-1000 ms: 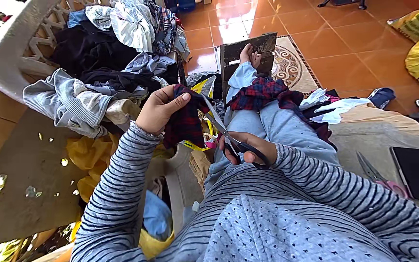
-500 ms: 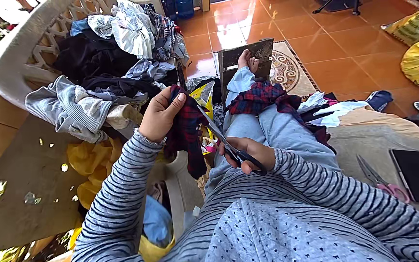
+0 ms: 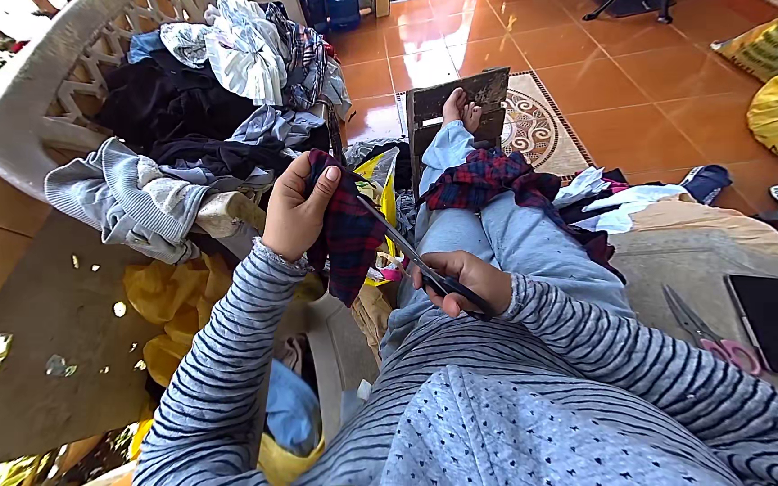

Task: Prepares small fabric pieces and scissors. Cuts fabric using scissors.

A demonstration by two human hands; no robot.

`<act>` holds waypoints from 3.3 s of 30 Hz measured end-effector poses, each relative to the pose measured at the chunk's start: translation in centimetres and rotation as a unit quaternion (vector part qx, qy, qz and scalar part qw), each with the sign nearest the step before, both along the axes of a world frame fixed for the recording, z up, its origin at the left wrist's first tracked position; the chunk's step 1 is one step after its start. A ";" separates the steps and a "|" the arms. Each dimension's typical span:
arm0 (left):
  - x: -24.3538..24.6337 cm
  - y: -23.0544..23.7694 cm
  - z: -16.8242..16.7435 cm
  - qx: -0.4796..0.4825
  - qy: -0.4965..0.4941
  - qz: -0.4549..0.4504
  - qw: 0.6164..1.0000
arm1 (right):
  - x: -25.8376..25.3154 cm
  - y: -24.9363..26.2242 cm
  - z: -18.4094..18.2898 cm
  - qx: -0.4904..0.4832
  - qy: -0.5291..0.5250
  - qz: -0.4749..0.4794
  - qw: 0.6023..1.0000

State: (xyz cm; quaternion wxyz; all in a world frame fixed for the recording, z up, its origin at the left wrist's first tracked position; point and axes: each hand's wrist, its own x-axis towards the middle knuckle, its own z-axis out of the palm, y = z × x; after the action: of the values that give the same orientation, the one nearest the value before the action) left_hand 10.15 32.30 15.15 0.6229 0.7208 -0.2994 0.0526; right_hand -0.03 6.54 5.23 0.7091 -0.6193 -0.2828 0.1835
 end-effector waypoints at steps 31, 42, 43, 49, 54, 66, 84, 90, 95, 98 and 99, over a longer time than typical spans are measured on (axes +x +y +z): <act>-2.2 -2.0 0.0 -0.060 0.127 -0.006 0.990 | 0.8 2.1 0.9 -0.032 -0.079 -0.060 0.995; -2.2 -1.8 0.2 -0.102 0.151 0.050 0.982 | 2.9 4.7 2.5 -0.081 -0.061 -0.119 0.988; -2.1 -1.5 0.4 -0.104 0.174 0.044 0.978 | 3.1 5.0 2.7 -0.092 -0.060 -0.128 0.986; -1.6 -1.0 0.6 -0.130 0.214 0.052 0.967 | 3.6 5.6 4.1 -0.146 -0.042 -0.140 0.978; -1.6 -1.2 0.6 -0.135 0.250 0.040 0.958 | 4.1 5.7 4.0 -0.135 -0.036 -0.138 0.980; -0.4 -1.2 -0.8 -0.135 0.294 0.068 0.944 | 4.9 6.8 3.5 -0.132 0.009 -0.155 0.979; -0.1 -0.2 -1.6 0.144 0.141 -0.166 0.965 | 6.4 3.1 1.6 0.029 0.012 -0.273 0.961; -1.0 -0.7 -0.5 0.272 0.025 -0.216 0.937 | 6.5 2.4 4.6 0.023 -0.029 -0.088 0.995; -1.2 -0.2 0.1 0.303 -0.012 -0.214 0.929 | 6.9 2.9 4.4 0.072 -0.083 -0.041 0.993; -1.5 -0.1 0.6 0.320 -0.031 -0.201 0.925 | 7.2 2.7 5.2 0.092 -0.076 -0.026 0.992; -1.6 -0.1 0.7 0.322 -0.043 -0.199 0.925 | 7.0 2.6 5.5 0.070 -0.081 -0.037 0.994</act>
State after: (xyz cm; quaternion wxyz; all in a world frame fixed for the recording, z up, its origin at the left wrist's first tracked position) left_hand 8.55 32.22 15.85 0.3418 0.8049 -0.4640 -0.1412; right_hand 6.94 9.18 10.78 0.7321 -0.5905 -0.3284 0.0864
